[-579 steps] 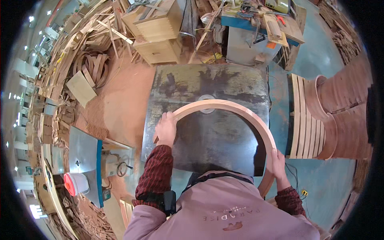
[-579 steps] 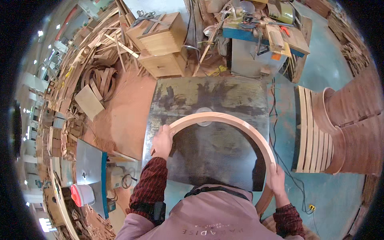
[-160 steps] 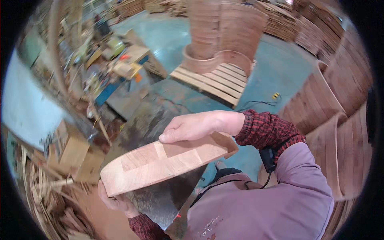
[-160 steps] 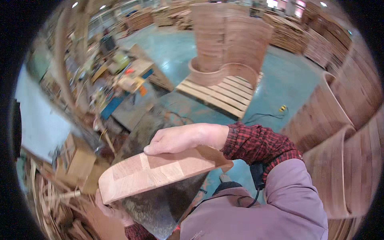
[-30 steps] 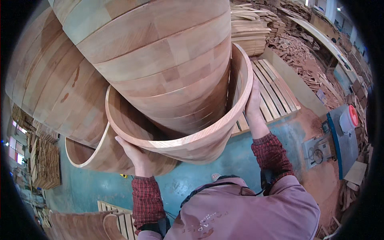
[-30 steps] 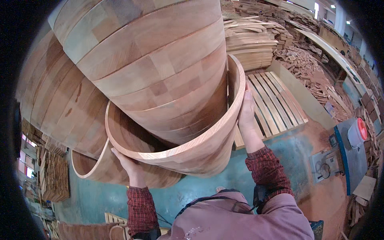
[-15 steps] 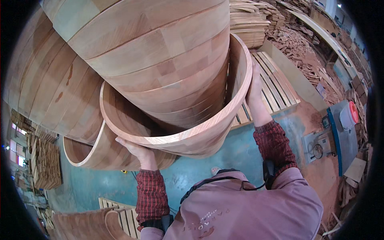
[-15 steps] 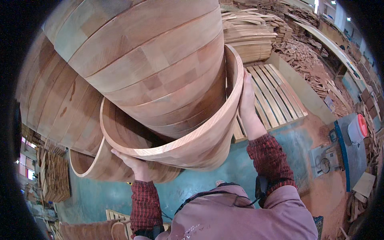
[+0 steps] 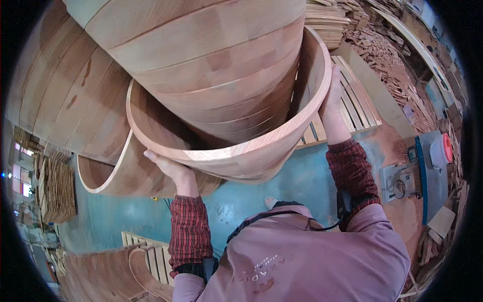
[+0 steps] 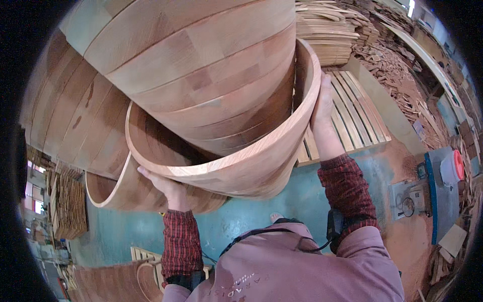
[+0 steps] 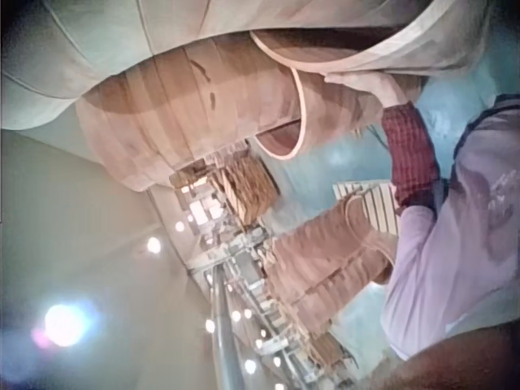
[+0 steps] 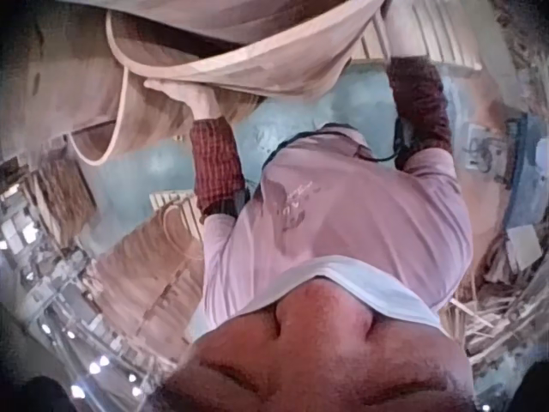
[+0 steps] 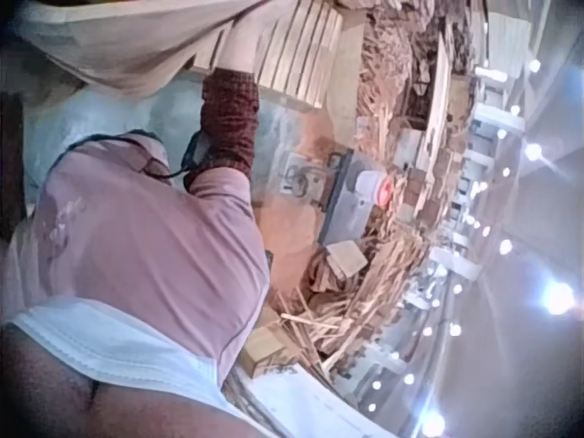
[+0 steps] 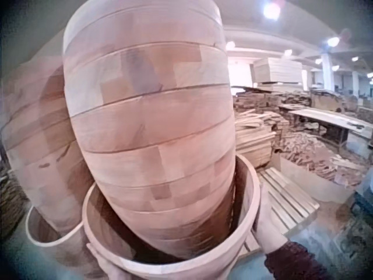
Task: The recorder is sanding the inner edges of curved wooden pieces using a spindle sander and stacking them.
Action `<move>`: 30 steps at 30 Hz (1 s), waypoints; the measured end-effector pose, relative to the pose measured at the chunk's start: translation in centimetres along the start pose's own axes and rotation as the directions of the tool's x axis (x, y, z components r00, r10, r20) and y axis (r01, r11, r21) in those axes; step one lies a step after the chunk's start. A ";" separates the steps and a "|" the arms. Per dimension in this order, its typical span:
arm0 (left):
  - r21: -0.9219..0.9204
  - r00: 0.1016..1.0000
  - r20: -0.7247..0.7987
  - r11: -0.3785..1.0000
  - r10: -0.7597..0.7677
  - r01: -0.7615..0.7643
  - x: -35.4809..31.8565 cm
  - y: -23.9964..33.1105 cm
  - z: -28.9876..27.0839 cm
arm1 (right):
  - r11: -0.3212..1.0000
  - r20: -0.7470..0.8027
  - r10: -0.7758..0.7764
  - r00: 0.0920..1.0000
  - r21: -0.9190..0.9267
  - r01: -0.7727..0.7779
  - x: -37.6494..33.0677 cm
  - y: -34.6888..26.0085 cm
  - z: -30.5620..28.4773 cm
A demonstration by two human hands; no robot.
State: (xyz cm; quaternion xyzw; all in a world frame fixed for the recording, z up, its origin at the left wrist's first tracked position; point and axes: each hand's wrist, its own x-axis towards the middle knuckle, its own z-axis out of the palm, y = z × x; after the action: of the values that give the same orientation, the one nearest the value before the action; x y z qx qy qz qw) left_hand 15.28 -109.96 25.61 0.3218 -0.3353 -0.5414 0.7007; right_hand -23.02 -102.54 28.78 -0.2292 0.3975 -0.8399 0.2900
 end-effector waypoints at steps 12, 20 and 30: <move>0.011 0.999 -0.027 1.000 0.029 -0.029 0.1 -0.1 0.1 | 0.999 -0.012 -0.037 0.999 -0.031 0.037 0.2 0.8 -0.7; 0.002 0.992 -0.060 0.994 0.111 -0.111 1.8 -1.9 -1.6 | 0.999 0.002 -0.029 1.000 -0.020 0.029 0.7 1.0 -1.8; 0.076 0.985 -0.032 0.984 0.167 -0.164 1.6 -1.7 -1.6 | 0.998 -0.023 -0.025 0.999 -0.062 0.024 -0.2 0.7 -0.3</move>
State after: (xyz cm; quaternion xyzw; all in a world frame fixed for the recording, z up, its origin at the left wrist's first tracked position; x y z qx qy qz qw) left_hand 15.94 -111.69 23.52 0.3287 -0.3670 -0.4624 0.7372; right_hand -22.85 -102.57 28.03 -0.2328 0.4237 -0.8334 0.2677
